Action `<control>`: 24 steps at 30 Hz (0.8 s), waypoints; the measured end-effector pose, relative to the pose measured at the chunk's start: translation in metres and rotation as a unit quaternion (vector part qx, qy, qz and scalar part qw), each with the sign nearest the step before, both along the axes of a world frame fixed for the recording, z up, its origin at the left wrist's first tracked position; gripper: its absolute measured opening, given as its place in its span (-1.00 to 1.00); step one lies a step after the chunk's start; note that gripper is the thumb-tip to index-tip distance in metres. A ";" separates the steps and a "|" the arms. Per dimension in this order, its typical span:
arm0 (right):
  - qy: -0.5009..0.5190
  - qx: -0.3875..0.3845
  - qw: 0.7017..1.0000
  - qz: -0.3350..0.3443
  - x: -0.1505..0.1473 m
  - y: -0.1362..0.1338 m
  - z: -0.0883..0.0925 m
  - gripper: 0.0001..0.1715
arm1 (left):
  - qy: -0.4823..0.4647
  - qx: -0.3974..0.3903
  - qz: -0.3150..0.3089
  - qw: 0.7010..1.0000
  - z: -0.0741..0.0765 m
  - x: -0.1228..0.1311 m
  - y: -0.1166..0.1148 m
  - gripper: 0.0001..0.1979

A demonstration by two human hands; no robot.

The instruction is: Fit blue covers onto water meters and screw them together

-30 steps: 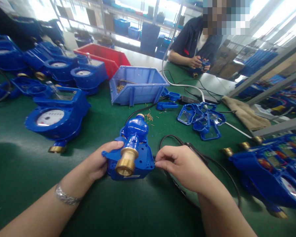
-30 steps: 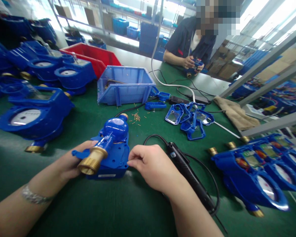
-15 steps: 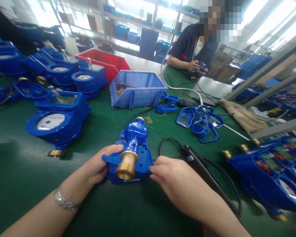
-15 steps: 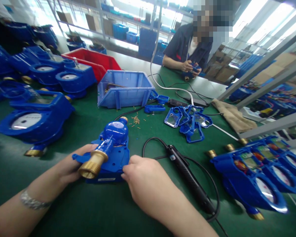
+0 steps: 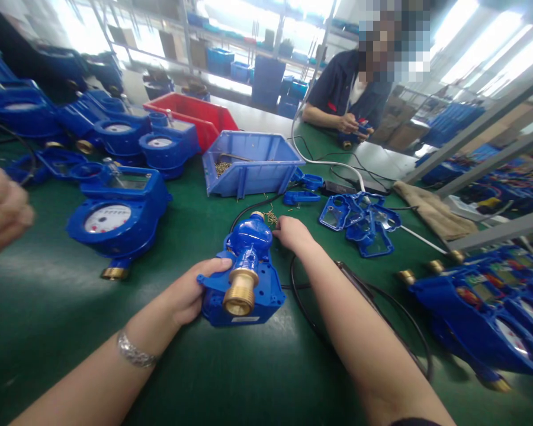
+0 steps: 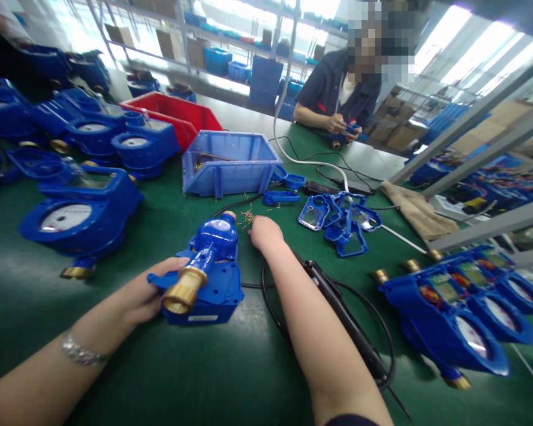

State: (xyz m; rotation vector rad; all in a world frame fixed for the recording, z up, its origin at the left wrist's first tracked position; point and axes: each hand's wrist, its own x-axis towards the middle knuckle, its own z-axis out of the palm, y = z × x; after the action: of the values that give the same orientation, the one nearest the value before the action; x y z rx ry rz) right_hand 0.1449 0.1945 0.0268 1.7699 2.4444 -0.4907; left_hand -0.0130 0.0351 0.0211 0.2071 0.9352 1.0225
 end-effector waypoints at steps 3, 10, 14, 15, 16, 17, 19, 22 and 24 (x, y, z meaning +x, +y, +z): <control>0.037 -0.013 0.999 -0.015 -0.002 0.003 -0.007 -0.74 | 0.016 0.000 0.007 1.000 0.006 -0.011 0.000 -0.84; 0.243 -0.025 0.968 -0.051 0.013 -0.034 0.033 -0.89 | 0.026 0.018 0.117 0.993 0.034 -0.101 0.013 -0.62; 0.463 -0.032 0.884 -0.062 0.029 -0.104 0.064 -0.90 | 0.024 0.027 0.216 0.976 0.037 -0.119 0.013 -0.50; 0.520 -0.055 0.849 -0.071 0.031 -0.123 0.066 -0.88 | 0.031 0.023 0.215 0.976 0.036 -0.112 0.010 -0.54; 0.549 -0.077 0.827 -0.088 0.032 -0.141 0.066 -0.86 | 0.041 0.023 0.211 0.976 0.034 -0.099 0.007 -0.59; 0.565 -0.105 0.811 -0.108 0.033 -0.157 0.063 -0.85 | 0.043 0.013 0.152 0.987 0.031 -0.081 0.003 -0.66; 0.582 -0.144 0.786 -0.152 0.030 -0.181 0.052 -0.82 | 0.041 0.025 0.117 0.992 0.023 -0.038 -0.005 -0.71; 0.624 -0.169 0.736 -0.201 0.020 -0.200 0.031 -0.81 | 0.036 0.033 0.078 0.996 0.008 0.017 -0.012 -0.71; 0.653 -0.165 0.705 -0.220 0.011 -0.205 0.021 -0.81 | 0.038 0.040 0.079 0.995 0.002 0.032 -0.013 -0.73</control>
State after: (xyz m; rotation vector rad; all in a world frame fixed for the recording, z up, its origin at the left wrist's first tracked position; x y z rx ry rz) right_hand 0.1554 -0.0103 0.0480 2.1117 1.9557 -2.8285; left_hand 0.0190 0.0218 0.0234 0.2427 0.9922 1.2049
